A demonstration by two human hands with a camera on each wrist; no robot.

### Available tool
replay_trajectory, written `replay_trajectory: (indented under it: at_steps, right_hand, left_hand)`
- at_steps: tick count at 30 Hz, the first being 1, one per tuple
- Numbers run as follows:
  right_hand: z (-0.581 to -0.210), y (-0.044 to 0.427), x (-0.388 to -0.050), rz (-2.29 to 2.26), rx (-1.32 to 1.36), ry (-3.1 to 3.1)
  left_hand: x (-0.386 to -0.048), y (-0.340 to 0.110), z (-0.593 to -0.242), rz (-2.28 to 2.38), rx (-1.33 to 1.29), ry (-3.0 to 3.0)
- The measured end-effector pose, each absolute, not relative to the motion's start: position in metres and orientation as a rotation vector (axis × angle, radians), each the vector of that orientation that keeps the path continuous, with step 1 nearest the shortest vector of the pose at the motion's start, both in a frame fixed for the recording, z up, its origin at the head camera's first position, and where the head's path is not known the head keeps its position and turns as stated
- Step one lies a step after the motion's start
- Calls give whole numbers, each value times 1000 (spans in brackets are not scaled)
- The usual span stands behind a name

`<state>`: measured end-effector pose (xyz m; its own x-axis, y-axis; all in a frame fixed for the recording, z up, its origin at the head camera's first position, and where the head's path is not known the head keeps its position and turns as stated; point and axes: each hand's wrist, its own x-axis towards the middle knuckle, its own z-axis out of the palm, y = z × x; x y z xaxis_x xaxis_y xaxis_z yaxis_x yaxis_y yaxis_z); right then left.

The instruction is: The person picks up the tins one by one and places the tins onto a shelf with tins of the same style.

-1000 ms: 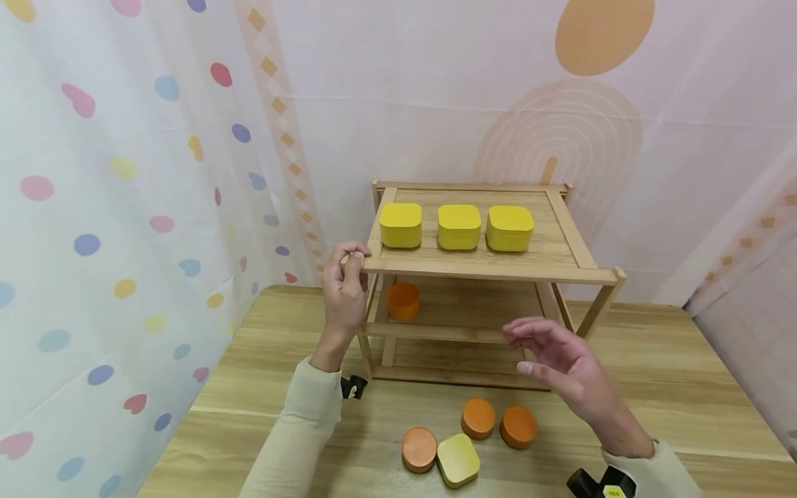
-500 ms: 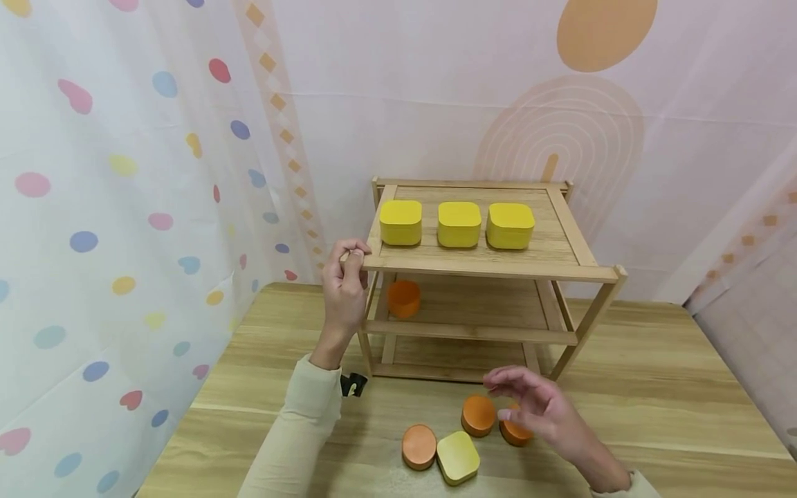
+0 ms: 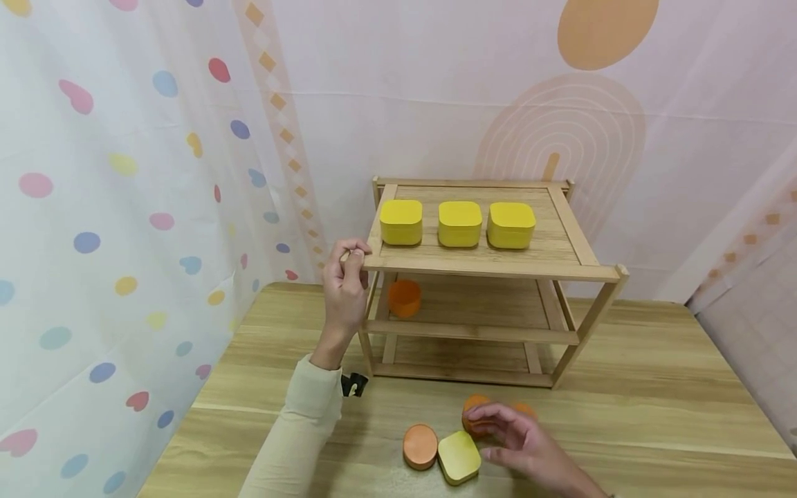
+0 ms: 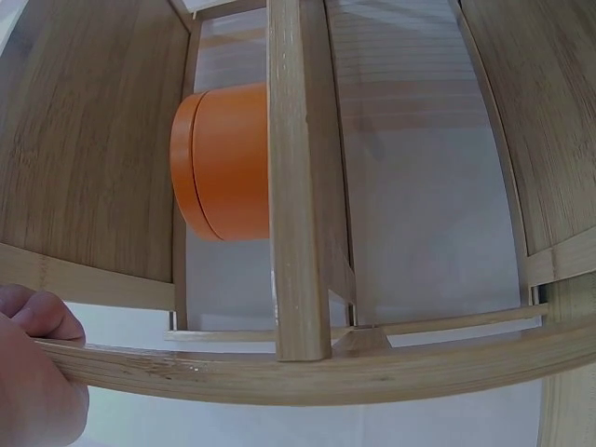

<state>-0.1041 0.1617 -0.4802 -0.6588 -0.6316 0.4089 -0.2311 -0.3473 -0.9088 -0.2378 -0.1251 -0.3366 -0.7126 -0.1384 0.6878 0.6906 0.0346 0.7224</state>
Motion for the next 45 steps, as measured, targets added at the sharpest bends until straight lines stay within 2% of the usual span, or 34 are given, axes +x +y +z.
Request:
replay_trajectory:
  at_steps: [18, 33, 45]
  right_hand:
    - [-489, 156, -95, -1940, -912, 1582]
    - [-492, 148, -102, -1826, -989, 1620]
    - [-490, 147, -105, -1678, -927, 1713]
  left_hand:
    - [-236, -125, -336, -1761, -529, -1716]
    - [-237, -125, -336, -1779, -545, -1711]
    - [-236, -126, -337, -1776, -541, -1717]
